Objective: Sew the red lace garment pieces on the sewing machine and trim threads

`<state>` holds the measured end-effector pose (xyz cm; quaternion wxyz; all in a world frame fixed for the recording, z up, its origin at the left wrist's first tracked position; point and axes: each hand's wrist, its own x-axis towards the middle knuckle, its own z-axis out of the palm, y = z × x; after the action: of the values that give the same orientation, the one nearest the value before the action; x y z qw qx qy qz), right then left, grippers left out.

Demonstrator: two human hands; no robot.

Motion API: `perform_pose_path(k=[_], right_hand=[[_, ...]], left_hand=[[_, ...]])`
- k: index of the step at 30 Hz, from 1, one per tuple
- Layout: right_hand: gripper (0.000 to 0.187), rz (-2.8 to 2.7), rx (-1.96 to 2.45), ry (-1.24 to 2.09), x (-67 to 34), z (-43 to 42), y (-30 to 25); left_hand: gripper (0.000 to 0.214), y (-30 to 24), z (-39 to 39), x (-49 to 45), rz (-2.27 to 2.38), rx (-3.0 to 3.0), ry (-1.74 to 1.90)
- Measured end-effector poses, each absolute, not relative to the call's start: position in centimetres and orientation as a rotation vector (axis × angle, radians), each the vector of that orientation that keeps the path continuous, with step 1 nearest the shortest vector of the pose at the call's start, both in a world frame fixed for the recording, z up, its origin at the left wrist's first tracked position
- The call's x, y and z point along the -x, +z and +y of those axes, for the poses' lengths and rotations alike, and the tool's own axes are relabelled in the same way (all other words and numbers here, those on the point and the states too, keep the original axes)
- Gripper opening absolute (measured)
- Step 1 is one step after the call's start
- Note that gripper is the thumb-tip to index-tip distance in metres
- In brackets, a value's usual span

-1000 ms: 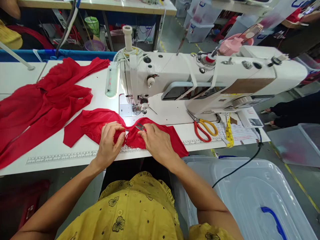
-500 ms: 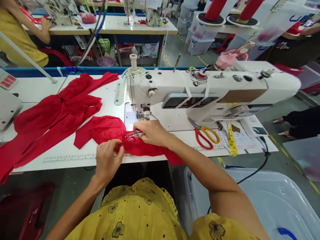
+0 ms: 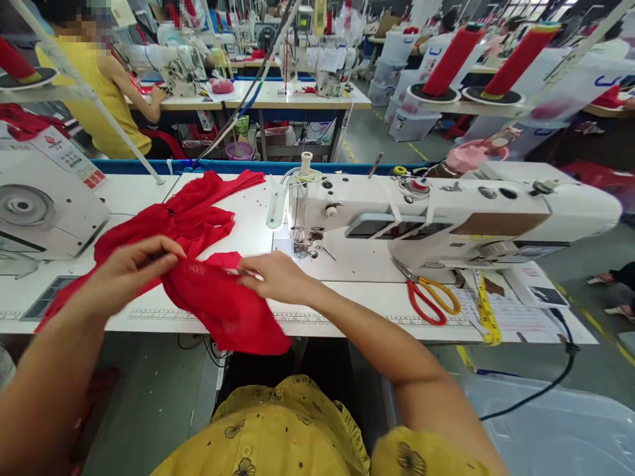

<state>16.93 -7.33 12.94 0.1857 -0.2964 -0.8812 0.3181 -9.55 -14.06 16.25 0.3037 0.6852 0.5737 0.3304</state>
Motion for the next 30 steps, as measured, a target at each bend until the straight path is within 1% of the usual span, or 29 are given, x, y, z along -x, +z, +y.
perform_pose_path(k=[1, 4, 5, 6, 7, 9, 11, 13, 15, 17, 19, 20, 22, 23, 25, 27, 28, 30], right_hand=[[0.014, -2.422, 0.931, 0.655, -15.0, -6.7, 13.1], [0.039, -2.235, 0.985, 0.476, -10.1, -4.5, 13.0], [0.042, -2.186, 0.952, 0.407, -9.2, -3.9, 12.6], [0.043, -2.168, 0.934, 0.346, -8.7, -3.4, 11.9], [0.043, -2.193, 0.926, 0.298, -8.7, -2.9, 10.9], [0.039, -2.290, 0.928, 0.298, -9.9, -2.0, 8.3], [0.038, -2.390, 0.944, 0.313, -12.0, -1.2, 5.6], [0.038, -2.487, 0.940, 0.312, -14.4, -0.7, 3.6], [0.041, -2.564, 0.924, 0.306, -16.8, -1.1, 2.6], [0.050, -2.602, 0.952, 0.267, -19.2, -2.5, 2.3], [0.055, -2.586, 1.073, 0.137, -22.0, -4.3, 2.1], [0.053, -2.557, 1.153, 0.048, -23.5, -5.1, 2.1], [0.037, -2.450, 1.356, -0.088, -26.7, -6.3, 1.9], [0.034, -2.404, 1.475, -0.145, -28.2, -6.7, 1.8], [0.045, -2.349, 1.663, -0.232, -30.8, -6.9, 1.8], [0.055, -2.364, 1.722, -0.304, -32.6, -6.9, 2.1], [0.055, -2.380, 1.702, -0.342, -33.1, -6.9, 2.2], [0.046, -2.401, 1.594, -0.400, -33.2, -7.0, 2.5]], left_hand=[[0.025, 17.0, -13.4, 10.5, 1.661, -1.910, 0.937], [0.019, 18.6, -12.8, 12.1, 2.092, -2.404, 1.236], [0.017, 18.5, -13.1, 12.0, 2.124, -2.637, 1.276], [0.011, 17.8, -13.7, 11.7, 2.053, -2.901, 1.400], [0.012, 16.6, -14.3, 11.0, 1.960, -3.112, 1.370], [0.020, 12.8, -15.3, 8.7, 1.664, -3.369, 1.136], [0.019, 8.4, -15.7, 5.5, 1.537, -3.348, 0.903], [0.020, 4.8, -15.7, 2.0, 1.586, -3.288, 0.702], [0.019, 2.9, -15.6, -1.1, 1.683, -3.191, 0.529], [0.019, 2.5, -15.6, -3.2, 1.703, -3.102, 0.446], [0.015, 3.0, -15.7, -3.9, 1.613, -3.021, 0.503], [0.015, 3.4, -15.6, -3.8, 1.542, -2.983, 0.571], [0.018, 4.1, -15.1, -2.9, 1.386, -2.916, 0.731], [0.023, 4.3, -14.7, -2.2, 1.311, -2.905, 0.779], [0.032, 4.4, -13.5, -0.9, 1.203, -2.909, 0.848], [0.035, 4.1, -12.4, 0.0, 1.180, -2.908, 0.846], [0.034, 3.8, -11.9, 0.2, 1.192, -2.891, 0.829], [0.031, 3.0, -11.2, 0.3, 1.219, -2.820, 0.788]])
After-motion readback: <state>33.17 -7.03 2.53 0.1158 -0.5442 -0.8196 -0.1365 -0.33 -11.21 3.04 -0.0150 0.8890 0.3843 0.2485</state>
